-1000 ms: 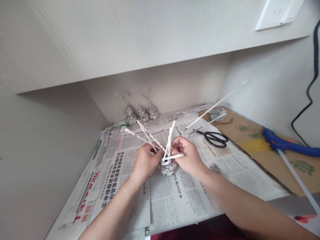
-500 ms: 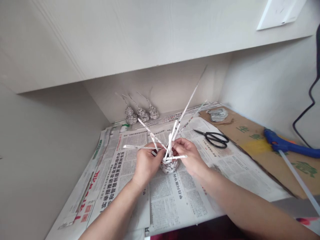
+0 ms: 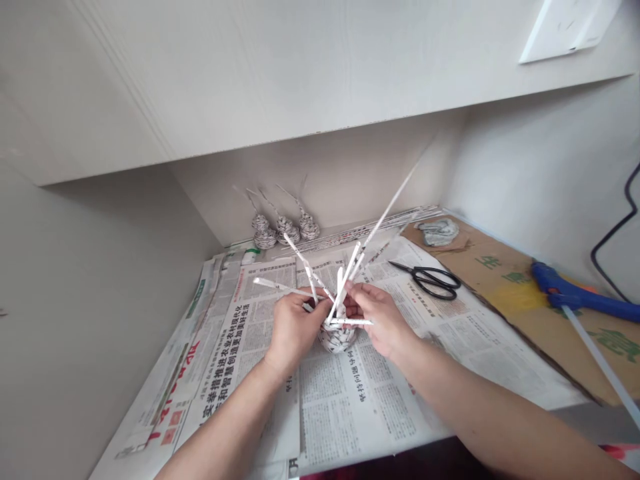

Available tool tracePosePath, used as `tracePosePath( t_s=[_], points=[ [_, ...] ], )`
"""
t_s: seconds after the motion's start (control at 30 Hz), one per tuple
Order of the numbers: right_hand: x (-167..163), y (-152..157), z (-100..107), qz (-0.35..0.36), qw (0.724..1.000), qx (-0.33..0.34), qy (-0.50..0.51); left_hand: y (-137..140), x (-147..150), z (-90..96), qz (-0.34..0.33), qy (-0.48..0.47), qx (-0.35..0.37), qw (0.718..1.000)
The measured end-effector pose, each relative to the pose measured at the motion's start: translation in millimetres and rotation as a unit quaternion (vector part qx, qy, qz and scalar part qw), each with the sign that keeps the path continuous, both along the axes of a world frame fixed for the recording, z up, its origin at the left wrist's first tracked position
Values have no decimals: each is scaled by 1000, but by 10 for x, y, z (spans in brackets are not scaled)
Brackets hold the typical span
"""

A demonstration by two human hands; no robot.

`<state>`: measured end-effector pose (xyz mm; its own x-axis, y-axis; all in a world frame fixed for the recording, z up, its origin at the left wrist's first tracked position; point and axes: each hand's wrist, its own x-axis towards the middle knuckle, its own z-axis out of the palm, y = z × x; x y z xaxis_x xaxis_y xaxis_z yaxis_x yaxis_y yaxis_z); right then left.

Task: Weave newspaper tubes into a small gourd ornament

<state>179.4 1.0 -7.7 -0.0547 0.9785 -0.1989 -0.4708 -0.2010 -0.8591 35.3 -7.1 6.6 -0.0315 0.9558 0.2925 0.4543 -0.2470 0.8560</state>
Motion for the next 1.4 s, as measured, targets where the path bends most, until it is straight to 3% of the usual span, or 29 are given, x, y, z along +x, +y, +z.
tracePosePath(
  t_s=[0.23,0.4,0.6,0.8,1.0,1.1,1.4],
  points=[
    [13,12,-4,-2,1000,-3,-16,-14,16,19,-13,-12,-7,1000],
    [18,-8,5,-6,995,81,-50,-17,9,17,-35,-9,-19,999],
    [19,-3,53,2,994,71,-87,-29,27,5,-39,-6,-14,999],
    [12,-43,47,-23,982,155,-110,-30,20,25,-42,-2,-12,999],
    [30,-11,37,-27,995,88,-32,-22,18,6,-52,-38,-17,998],
    [34,17,24,-10,997,66,-47,-18,21,-17,-49,-46,-16,998],
    [71,-45,42,25,974,136,-180,-5,-9,-6,-2,-10,6,1000]
  ],
)
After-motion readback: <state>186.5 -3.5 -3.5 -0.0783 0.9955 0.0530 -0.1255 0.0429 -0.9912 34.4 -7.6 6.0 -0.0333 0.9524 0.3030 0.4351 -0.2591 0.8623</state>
